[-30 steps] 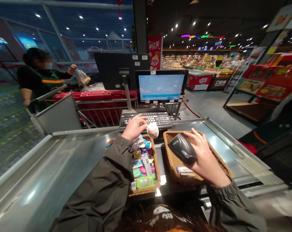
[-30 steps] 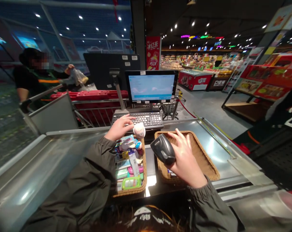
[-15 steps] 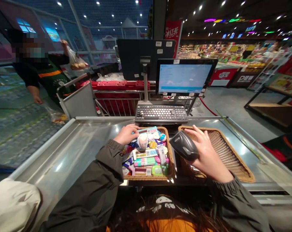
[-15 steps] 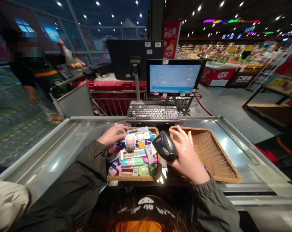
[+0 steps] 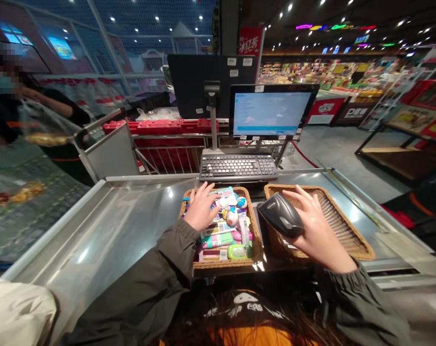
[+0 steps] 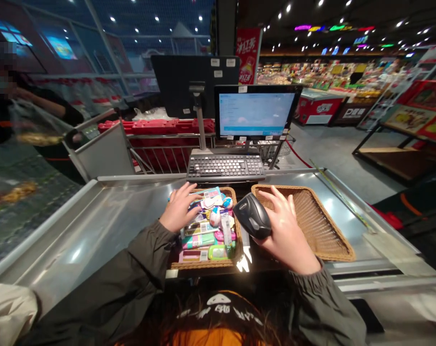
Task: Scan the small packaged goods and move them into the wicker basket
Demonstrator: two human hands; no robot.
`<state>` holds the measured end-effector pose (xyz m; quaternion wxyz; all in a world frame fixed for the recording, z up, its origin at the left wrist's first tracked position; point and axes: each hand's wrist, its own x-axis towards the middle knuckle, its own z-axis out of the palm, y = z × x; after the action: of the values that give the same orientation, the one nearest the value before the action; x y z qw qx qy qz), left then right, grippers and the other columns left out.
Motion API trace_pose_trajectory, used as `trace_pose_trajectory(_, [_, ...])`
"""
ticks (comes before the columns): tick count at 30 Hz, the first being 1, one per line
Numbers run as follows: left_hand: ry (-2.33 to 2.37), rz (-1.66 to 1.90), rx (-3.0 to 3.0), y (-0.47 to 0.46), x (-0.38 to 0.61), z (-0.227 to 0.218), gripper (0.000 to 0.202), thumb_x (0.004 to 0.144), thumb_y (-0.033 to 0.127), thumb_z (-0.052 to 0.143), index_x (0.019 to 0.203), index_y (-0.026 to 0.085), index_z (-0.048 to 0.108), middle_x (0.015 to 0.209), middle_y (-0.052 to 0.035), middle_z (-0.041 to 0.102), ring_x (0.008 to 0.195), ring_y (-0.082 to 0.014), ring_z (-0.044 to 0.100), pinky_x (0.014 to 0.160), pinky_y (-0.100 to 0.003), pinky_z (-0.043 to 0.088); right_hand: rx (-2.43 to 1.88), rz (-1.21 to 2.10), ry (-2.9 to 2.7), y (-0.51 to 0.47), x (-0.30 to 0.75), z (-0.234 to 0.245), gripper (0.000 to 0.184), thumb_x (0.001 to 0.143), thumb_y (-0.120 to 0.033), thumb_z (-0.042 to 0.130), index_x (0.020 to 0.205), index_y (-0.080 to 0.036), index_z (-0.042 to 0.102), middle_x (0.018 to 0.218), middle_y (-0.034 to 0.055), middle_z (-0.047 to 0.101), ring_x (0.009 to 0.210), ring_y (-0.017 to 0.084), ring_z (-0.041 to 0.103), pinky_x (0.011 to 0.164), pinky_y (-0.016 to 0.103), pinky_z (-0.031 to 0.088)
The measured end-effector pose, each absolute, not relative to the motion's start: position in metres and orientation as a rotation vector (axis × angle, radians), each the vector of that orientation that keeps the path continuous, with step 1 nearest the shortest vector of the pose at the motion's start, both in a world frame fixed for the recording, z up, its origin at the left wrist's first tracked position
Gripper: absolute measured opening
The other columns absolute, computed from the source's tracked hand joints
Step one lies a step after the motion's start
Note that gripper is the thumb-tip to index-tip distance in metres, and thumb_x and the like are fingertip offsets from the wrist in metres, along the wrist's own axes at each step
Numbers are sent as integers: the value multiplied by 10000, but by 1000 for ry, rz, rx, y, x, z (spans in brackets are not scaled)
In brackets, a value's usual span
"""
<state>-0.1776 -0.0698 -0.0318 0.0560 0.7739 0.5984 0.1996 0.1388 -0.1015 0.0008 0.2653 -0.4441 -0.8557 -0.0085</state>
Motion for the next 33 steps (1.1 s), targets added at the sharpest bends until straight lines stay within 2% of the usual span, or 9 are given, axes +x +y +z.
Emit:
trace_pose_trajectory(8, [1563,639,2469,-60,-128,7,255,882,312,575,1120,252,645,1498,-89,449,1465,-323,245,1154,-637,170,-1367,-113,-2184,-109,192,4,419,771,-311,588,1180,-220,591,1410,161,486,1428,436,272,1075,756,211])
trace_pose_trajectory(15, [1256,600,2618,-36,-36,7,262,837,316,643,1092,258,660,1502,-81,442,1466,-335,233,1163,-644,136,-1518,-157,-2082,-116,245,0,425,777,-350,620,1182,-222,594,1430,158,463,1435,438,256,1095,743,183])
trace_pose_trajectory(21, [1035,222,2736,-6,62,-47,277,763,329,724,1011,206,706,1460,-148,480,1445,-365,266,1144,-687,149,-1606,-117,-2024,-117,288,-8,395,792,-344,600,1165,-214,599,1413,166,474,1438,431,249,1103,741,176])
trace_pose_trajectory(26, [1040,-87,2763,16,126,-113,242,741,267,686,961,177,732,1457,-180,478,1428,-369,298,1140,-673,180,-1654,-90,-1975,-111,316,-19,425,773,-311,617,1187,-218,583,1419,153,470,1443,413,248,1131,713,164])
trace_pose_trajectory(30, [999,-126,2787,22,165,-153,363,788,239,604,1133,172,693,1528,-168,390,1463,-342,237,1176,-649,95,-1667,-57,-1972,-102,332,-23,419,782,-303,615,1188,-205,576,1408,163,476,1450,403,236,1136,707,168])
trace_pose_trajectory(33, [951,-184,2798,25,182,-178,378,830,213,533,1171,184,692,1485,-159,459,1452,-316,274,1199,-611,63,-1660,-21,-1961,-96,343,-26,426,769,-280,620,1186,-210,575,1417,160,469,1454,400,229,1140,705,153])
